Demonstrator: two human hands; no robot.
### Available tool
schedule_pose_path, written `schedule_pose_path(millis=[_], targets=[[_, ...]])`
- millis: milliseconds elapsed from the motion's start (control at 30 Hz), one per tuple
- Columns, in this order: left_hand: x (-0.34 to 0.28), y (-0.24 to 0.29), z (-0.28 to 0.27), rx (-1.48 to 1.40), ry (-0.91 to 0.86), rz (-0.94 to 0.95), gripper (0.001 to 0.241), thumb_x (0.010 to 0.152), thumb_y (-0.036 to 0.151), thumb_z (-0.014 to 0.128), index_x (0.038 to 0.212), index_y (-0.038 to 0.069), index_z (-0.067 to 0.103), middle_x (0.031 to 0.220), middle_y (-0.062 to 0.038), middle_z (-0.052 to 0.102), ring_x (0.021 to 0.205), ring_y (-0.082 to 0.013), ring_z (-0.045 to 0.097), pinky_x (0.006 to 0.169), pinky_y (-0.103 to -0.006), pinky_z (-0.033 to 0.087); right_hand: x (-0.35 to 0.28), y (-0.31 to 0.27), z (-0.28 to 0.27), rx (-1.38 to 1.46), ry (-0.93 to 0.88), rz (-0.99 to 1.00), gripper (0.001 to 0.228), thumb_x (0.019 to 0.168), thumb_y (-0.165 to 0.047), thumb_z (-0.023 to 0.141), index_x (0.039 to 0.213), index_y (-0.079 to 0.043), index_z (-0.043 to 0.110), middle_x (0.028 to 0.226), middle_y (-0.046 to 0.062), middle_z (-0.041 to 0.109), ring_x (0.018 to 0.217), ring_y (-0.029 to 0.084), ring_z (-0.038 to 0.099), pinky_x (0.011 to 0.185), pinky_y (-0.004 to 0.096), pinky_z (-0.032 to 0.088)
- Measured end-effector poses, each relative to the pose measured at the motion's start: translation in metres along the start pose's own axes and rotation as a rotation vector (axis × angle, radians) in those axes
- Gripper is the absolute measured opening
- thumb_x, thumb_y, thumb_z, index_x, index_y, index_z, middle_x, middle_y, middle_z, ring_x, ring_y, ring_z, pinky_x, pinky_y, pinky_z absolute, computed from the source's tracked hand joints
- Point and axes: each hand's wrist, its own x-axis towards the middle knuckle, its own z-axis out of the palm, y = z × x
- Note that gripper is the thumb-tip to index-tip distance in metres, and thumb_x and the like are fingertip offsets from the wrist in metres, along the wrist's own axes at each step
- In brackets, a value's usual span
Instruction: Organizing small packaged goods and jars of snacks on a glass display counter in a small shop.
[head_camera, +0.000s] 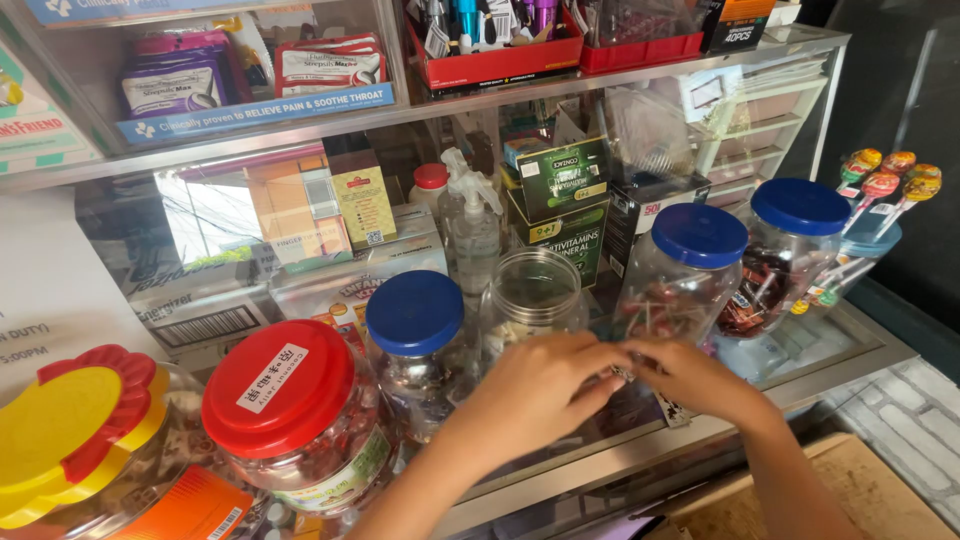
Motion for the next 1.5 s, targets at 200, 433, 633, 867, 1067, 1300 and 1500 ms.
schedule_pose_path(millis=[200,433,633,867,1067,1300,1500], targets=[[-0.027,-0.032,0.067,-0.130,-0.070,-0.155,0.017,0.095,0.005,0.062,0.110,0.004,0.069,0.100,-0.016,0.070,0.088,-0.0369,0.071,0.078,-0.0448,0.057,-0.014,0.033,0.047,-0.090,-0.091,0.116,0.039,0.090,-0.014,0.065,0.127,-0.006,0.063,0.128,0.018,0.064,0.114,0.037,0.064,0.092,0.043,0.052],[-0.055,-0.074,0.148,-0.053,-0.118,-0.233,0.042,0.093,-0.004,0.054,0.134,-0.008,0.054,0.129,-0.029,0.057,0.116,-0.0465,0.059,0.096,-0.0496,0.050,-0.027,-0.001,0.022,-0.008,-0.095,0.095,0.038,0.091,-0.018,0.063,0.128,-0.010,0.066,0.126,0.009,0.071,0.114,0.030,0.068,0.094,0.038,0.053],[-0.065,-0.103,0.191,0.217,-0.039,-0.088,0.065,0.075,-0.010,0.054,0.139,-0.016,0.044,0.145,-0.037,0.046,0.139,-0.0486,0.043,0.116,-0.0488,0.036,-0.047,-0.007,0.000,-0.101,0.103,0.453,0.042,0.089,-0.033,0.066,0.126,-0.013,0.068,0.119,0.007,0.073,0.102,0.028,0.073,0.085,0.038,0.057],[-0.065,-0.101,0.191,0.306,-0.077,-0.124,0.055,0.081,-0.003,0.062,0.135,-0.009,0.053,0.124,-0.026,0.058,0.118,-0.0397,0.058,0.098,-0.0424,0.051,-0.058,0.028,0.028,-0.343,-0.016,0.567,0.054,0.083,-0.046,0.076,0.121,-0.010,0.061,0.115,0.009,0.066,0.102,0.029,0.067,0.086,0.040,0.055],[-0.069,-0.098,0.187,0.274,-0.046,-0.116,0.034,0.081,0.008,0.070,0.114,-0.001,0.062,0.108,-0.019,0.063,0.107,-0.0364,0.063,0.088,-0.0437,0.054,-0.054,0.013,0.030,-0.279,0.033,0.440,0.040,0.080,-0.031,0.075,0.113,-0.011,0.068,0.108,0.007,0.068,0.098,0.029,0.068,0.083,0.041,0.054],[-0.059,-0.053,0.125,0.117,0.020,-0.013,0.035,0.085,0.012,0.077,0.115,0.001,0.065,0.099,-0.015,0.063,0.097,-0.0345,0.065,0.082,-0.0441,0.054,-0.039,0.009,0.032,-0.244,0.074,0.374,0.029,0.084,-0.022,0.071,0.110,-0.012,0.073,0.103,0.009,0.075,0.090,0.029,0.073,0.080,0.040,0.056],[-0.038,-0.022,0.041,0.143,0.323,0.032,0.035,0.091,0.012,0.076,0.124,0.003,0.066,0.112,-0.012,0.069,0.099,-0.0272,0.069,0.089,-0.0382,0.058,-0.032,0.016,0.028,-0.072,0.150,0.218,0.031,0.084,-0.018,0.071,0.114,-0.012,0.073,0.107,0.007,0.075,0.087,0.025,0.075,0.075,0.035,0.059]])
